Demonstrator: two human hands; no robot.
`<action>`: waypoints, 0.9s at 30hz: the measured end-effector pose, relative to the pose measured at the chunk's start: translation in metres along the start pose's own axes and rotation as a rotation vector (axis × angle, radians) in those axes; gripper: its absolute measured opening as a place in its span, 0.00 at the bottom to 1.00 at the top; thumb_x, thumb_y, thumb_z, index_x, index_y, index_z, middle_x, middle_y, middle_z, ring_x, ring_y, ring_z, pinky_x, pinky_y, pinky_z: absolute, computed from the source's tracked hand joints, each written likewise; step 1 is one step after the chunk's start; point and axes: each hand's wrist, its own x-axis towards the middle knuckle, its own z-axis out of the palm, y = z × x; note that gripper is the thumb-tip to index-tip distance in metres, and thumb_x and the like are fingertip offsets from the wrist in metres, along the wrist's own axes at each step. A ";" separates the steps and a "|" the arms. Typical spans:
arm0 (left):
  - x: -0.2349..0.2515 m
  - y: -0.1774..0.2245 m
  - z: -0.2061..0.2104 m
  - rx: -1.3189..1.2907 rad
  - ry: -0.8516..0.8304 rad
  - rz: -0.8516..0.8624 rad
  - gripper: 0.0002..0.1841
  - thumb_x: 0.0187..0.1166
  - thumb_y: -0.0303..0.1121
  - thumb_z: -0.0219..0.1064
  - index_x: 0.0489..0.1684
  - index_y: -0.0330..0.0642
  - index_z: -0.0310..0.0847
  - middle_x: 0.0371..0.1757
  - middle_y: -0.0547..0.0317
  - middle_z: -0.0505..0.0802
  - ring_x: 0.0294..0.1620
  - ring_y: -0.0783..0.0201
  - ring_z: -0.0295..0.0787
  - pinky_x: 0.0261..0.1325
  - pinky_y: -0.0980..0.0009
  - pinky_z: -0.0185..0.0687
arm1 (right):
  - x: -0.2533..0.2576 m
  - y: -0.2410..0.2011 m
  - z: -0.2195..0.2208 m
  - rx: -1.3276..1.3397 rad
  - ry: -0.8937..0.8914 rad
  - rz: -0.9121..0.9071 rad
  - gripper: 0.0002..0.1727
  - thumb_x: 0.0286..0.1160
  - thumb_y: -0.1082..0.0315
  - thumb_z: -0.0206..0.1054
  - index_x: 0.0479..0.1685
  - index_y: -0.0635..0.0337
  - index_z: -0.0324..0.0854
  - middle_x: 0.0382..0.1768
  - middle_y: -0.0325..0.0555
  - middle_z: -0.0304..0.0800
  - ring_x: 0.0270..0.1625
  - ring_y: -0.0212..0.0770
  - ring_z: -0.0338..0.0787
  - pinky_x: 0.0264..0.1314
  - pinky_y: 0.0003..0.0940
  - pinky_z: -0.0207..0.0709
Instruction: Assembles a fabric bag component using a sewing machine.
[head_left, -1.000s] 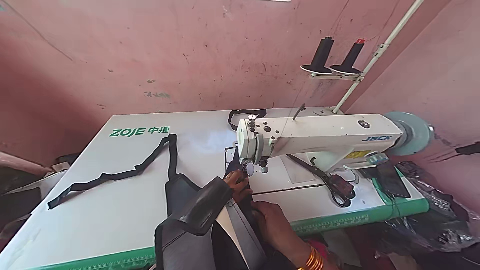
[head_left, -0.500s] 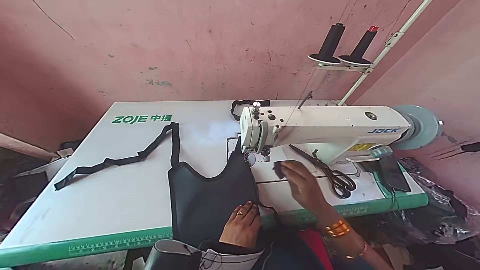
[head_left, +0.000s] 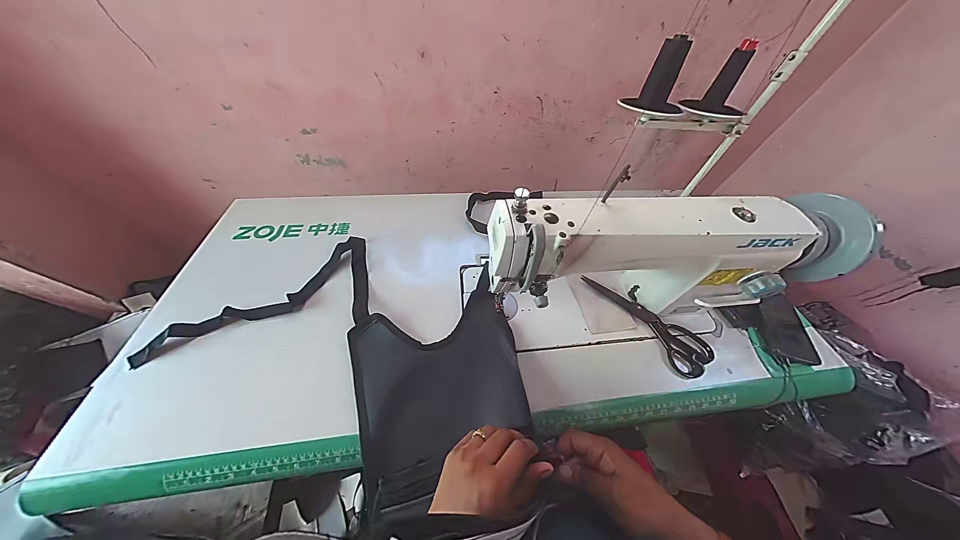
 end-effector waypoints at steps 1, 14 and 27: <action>0.001 -0.001 -0.001 -0.008 0.012 0.024 0.17 0.82 0.50 0.65 0.29 0.50 0.89 0.32 0.64 0.96 0.36 0.67 0.93 0.39 0.75 0.87 | 0.001 -0.010 -0.007 0.000 0.107 -0.018 0.05 0.80 0.71 0.62 0.43 0.56 0.84 0.35 0.30 0.89 0.39 0.23 0.88 0.46 0.23 0.84; 0.012 -0.008 -0.016 -0.092 0.013 -0.029 0.13 0.82 0.45 0.65 0.33 0.49 0.90 0.36 0.63 0.97 0.41 0.70 0.94 0.44 0.77 0.87 | 0.125 -0.017 0.026 -0.173 0.434 0.097 0.06 0.78 0.77 0.63 0.41 0.68 0.86 0.34 0.46 0.90 0.38 0.32 0.88 0.46 0.28 0.81; 0.065 -0.096 0.037 0.057 -0.252 -0.277 0.29 0.73 0.44 0.73 0.75 0.47 0.83 0.66 0.43 0.88 0.66 0.40 0.83 0.67 0.48 0.79 | 0.083 0.020 0.059 -0.758 0.665 -0.315 0.18 0.71 0.77 0.60 0.56 0.76 0.89 0.41 0.61 0.97 0.40 0.52 0.98 0.47 0.43 0.90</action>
